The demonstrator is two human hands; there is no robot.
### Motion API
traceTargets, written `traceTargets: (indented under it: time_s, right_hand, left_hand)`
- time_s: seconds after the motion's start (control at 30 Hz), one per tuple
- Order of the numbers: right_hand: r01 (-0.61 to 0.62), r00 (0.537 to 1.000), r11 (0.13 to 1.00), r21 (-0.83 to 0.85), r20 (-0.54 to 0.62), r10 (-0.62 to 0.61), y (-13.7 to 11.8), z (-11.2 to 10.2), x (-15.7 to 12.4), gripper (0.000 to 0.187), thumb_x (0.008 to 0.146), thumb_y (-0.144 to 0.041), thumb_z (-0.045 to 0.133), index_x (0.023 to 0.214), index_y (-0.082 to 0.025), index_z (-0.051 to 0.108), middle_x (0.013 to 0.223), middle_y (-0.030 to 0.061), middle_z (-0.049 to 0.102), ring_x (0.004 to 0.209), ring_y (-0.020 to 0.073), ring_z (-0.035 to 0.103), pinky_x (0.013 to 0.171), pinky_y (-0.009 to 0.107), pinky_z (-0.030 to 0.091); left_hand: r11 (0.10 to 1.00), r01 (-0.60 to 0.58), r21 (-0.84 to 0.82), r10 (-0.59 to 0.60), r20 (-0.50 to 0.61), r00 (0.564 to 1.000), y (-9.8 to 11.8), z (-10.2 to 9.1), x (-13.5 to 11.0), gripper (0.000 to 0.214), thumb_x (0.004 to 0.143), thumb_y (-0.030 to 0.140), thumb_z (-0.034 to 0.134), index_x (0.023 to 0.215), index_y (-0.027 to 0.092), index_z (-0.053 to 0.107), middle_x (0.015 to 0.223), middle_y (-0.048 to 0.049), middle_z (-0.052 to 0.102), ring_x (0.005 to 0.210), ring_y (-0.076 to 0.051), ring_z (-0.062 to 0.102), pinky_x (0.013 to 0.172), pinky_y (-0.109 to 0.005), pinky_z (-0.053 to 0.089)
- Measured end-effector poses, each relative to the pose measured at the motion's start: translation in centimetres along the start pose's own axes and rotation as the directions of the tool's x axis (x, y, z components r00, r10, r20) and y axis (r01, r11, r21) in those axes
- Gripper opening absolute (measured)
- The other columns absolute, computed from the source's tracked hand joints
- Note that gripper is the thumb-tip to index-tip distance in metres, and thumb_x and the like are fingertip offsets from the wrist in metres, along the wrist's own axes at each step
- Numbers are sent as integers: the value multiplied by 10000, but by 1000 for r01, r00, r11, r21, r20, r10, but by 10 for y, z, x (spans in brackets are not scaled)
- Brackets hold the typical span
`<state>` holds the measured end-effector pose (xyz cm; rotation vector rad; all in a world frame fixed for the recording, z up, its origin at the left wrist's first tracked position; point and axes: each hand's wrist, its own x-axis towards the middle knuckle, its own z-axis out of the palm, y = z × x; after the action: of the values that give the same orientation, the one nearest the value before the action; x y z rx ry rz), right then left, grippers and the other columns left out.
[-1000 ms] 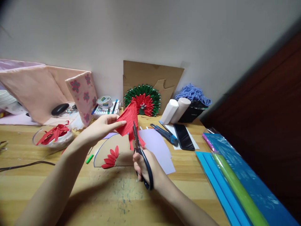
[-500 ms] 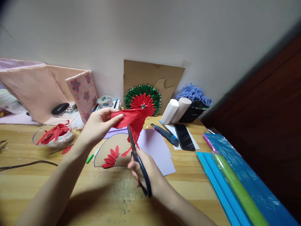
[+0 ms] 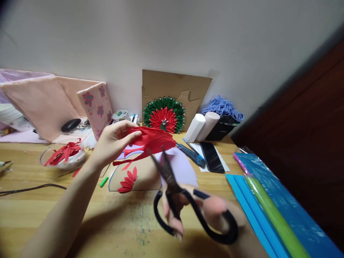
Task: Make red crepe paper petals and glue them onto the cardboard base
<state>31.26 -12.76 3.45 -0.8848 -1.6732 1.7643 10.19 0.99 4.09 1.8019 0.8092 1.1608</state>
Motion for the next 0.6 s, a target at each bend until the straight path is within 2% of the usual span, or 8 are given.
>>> traceTargets:
  time_s: [0.07,0.13,0.23,0.3,0.43,0.6]
  right_hand:
    - [10,996,997,75,-94,-3,1,-7,1,884,539,-931,203,892,-186,520,653,14,505,575,166,498,599,336,451]
    - [6,997,996,90,-71,0,8,-10,6,842,569,-908,272,908,-177,516,636,3,502,565,163,504,583,328,451]
    - [-51,999,996,70,-6,51,21,-9,14,802,650,-861,276,946,-158,524,644,2,515,568,150,512,592,313,446]
    - [-81,997,994,69,5,81,27,-7,18,770,690,-836,267,944,-157,524,634,-6,509,546,134,501,571,294,437]
    - [-57,998,995,84,1,57,33,-5,21,749,713,-818,263,939,-147,510,598,-20,492,507,116,492,523,263,426]
    - [-55,995,996,66,-74,59,33,-4,23,719,714,-808,289,904,-148,502,575,-34,474,480,95,471,495,232,407]
  left_hand:
    - [1000,-7,-24,8,50,999,2,-1,-1,169,786,303,656,855,150,630,788,-45,669,689,-127,619,628,-223,504]
    - [997,-2,-74,9,93,996,4,0,-2,153,787,287,655,852,151,628,804,-44,675,722,-134,639,680,-236,524]
    - [989,41,-139,-21,142,990,7,4,-3,144,792,282,648,848,152,625,800,-41,675,719,-135,652,695,-244,537]
    - [985,69,-158,-44,156,987,8,5,-3,151,796,294,641,840,150,626,786,-43,676,699,-133,651,671,-239,537]
    - [983,91,-159,-69,141,988,8,7,-1,185,771,315,667,828,143,632,751,-42,681,635,-118,628,577,-206,498]
    - [974,131,-182,-112,116,987,4,8,1,207,751,328,688,820,141,633,734,-37,681,582,-105,599,488,-183,440]
